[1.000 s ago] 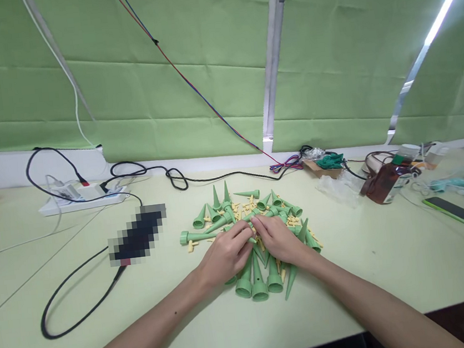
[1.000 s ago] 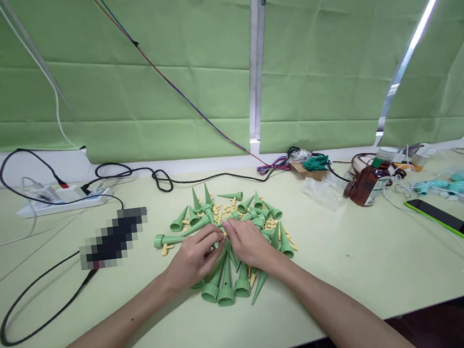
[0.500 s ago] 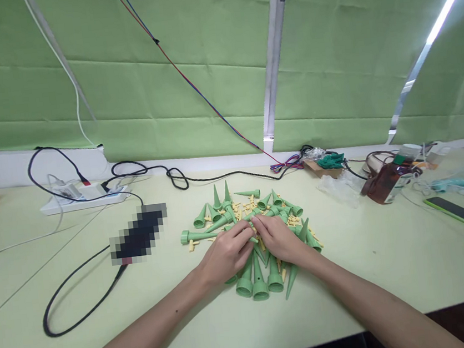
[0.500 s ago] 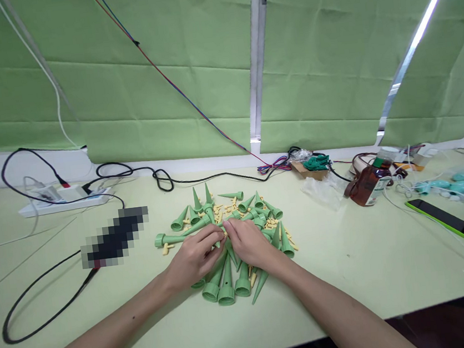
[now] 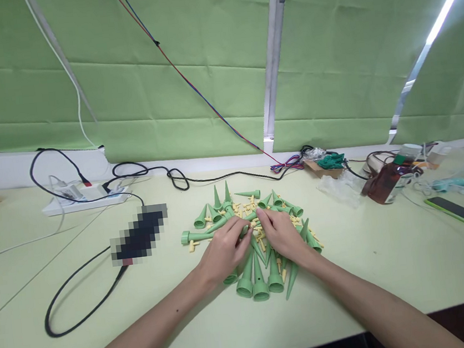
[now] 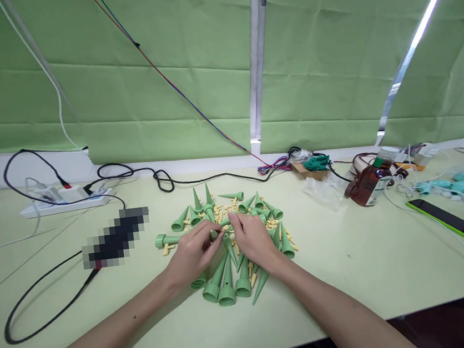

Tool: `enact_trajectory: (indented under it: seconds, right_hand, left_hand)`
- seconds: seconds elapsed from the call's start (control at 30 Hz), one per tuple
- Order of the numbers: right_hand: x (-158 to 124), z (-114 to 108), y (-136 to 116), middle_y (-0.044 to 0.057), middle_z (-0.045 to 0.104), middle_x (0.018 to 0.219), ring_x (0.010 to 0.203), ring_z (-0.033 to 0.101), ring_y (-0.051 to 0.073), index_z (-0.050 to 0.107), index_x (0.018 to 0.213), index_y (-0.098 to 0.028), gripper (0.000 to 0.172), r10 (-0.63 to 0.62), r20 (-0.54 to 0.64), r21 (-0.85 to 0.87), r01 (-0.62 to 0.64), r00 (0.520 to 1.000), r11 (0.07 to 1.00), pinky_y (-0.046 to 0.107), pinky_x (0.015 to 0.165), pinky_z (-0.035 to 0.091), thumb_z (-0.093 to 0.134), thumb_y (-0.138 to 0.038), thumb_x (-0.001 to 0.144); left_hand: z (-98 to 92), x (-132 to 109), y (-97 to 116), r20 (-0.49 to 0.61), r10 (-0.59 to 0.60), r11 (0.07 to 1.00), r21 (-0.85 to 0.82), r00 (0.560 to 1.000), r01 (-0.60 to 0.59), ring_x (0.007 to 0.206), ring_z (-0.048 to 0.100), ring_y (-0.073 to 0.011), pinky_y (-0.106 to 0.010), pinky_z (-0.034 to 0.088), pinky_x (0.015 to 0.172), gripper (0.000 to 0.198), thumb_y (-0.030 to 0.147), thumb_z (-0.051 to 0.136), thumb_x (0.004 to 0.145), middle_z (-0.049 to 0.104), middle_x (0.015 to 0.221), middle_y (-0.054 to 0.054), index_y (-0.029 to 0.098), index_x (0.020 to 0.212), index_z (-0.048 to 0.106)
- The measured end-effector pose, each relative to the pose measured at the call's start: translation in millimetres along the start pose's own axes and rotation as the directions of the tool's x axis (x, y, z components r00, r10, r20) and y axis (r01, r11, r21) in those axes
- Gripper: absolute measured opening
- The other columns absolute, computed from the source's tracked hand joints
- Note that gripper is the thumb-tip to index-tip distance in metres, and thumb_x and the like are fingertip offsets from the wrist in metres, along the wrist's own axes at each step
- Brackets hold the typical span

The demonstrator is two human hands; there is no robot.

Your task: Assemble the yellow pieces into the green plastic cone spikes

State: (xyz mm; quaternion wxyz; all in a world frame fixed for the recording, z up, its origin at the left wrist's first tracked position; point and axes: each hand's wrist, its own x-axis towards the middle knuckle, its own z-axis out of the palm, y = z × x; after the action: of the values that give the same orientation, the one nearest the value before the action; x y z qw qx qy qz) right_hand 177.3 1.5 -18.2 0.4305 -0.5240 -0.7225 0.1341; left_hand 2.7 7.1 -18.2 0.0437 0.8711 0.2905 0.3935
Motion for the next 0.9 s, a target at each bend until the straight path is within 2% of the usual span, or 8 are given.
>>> enact_trajectory:
  seconds: [0.13, 0.3, 0.4, 0.57, 0.73, 0.9]
  right_hand:
    - [-2, -5, -9, -0.005, 0.039, 0.059, 0.054, 0.036, 0.012, 0.037, 0.069, -0.021, 0.037, -0.057, -0.073, 0.110, 0.065, 0.996, 0.992, 0.025, 0.055, 0.029, 0.037, -0.037, 0.101]
    - [-7, -6, -17, -0.004, 0.046, 0.062, 0.053, 0.041, 0.011, 0.050, 0.078, -0.020, 0.027, -0.127, -0.022, 0.194, 0.129, 0.992, 0.973, 0.025, 0.055, 0.034, 0.040, -0.033, 0.100]
    - [-10, -5, -17, -0.002, 0.052, 0.066, 0.056, 0.047, 0.012, 0.055, 0.087, -0.020, 0.017, -0.169, 0.028, 0.232, 0.158, 0.985, 0.960, 0.024, 0.055, 0.038, 0.048, -0.032, 0.096]
    - [-11, -2, -13, -0.003, 0.052, 0.065, 0.055, 0.048, 0.012, 0.055, 0.093, -0.020, 0.011, -0.222, 0.057, 0.254, 0.201, 0.973, 0.946, 0.024, 0.054, 0.041, 0.056, -0.031, 0.091]
    - [-10, -1, -12, -0.002, 0.053, 0.065, 0.055, 0.048, 0.012, 0.056, 0.092, -0.020, 0.012, -0.195, 0.049, 0.226, 0.180, 0.980, 0.957, 0.025, 0.054, 0.040, 0.056, -0.032, 0.091]
    - [-9, -1, -12, -0.003, 0.054, 0.066, 0.055, 0.050, 0.012, 0.056, 0.094, -0.020, 0.007, -0.185, 0.066, 0.226, 0.166, 0.981, 0.960, 0.024, 0.054, 0.042, 0.057, -0.026, 0.090]
  left_hand:
    - [-1.1, 1, 1, 0.017, -0.073, 0.997, 0.009, 0.997, 0.073, 0.065, 0.050, -0.0129, -0.025, 0.042, 0.059, 0.013, 0.020, 0.045, 0.096, 0.056, 0.078, -0.001, 0.016, 0.092, 0.056]
    - [2.0, 0, -1, 0.035, -0.125, 0.992, 0.008, 0.992, 0.125, 0.062, 0.048, -0.0131, -0.025, 0.038, 0.056, 0.016, 0.020, 0.048, 0.094, 0.053, 0.071, 0.000, 0.017, 0.078, 0.050]
    - [3.6, -2, -2, 0.035, -0.131, 0.991, -0.007, 0.991, 0.132, 0.063, 0.049, -0.0133, -0.024, 0.038, 0.055, 0.016, 0.020, 0.050, 0.092, 0.054, 0.071, 0.000, 0.018, 0.077, 0.049]
    - [3.4, -3, -2, 0.050, -0.146, 0.987, -0.057, 0.988, 0.148, 0.068, 0.055, -0.0144, -0.024, 0.042, 0.058, 0.005, 0.015, 0.050, 0.090, 0.060, 0.079, -0.001, 0.017, 0.089, 0.054]
    - [2.9, -4, -5, 0.095, -0.117, 0.991, -0.060, 0.988, 0.124, 0.079, 0.060, -0.0163, -0.026, 0.048, 0.067, 0.022, 0.008, 0.052, 0.087, 0.064, 0.091, -0.003, 0.019, 0.106, 0.056]
    - [3.2, -5, -7, 0.122, -0.140, 0.988, -0.048, 0.983, 0.147, 0.082, 0.063, -0.0177, -0.028, 0.052, 0.070, 0.032, 0.008, 0.052, 0.087, 0.066, 0.096, -0.005, 0.020, 0.116, 0.055]
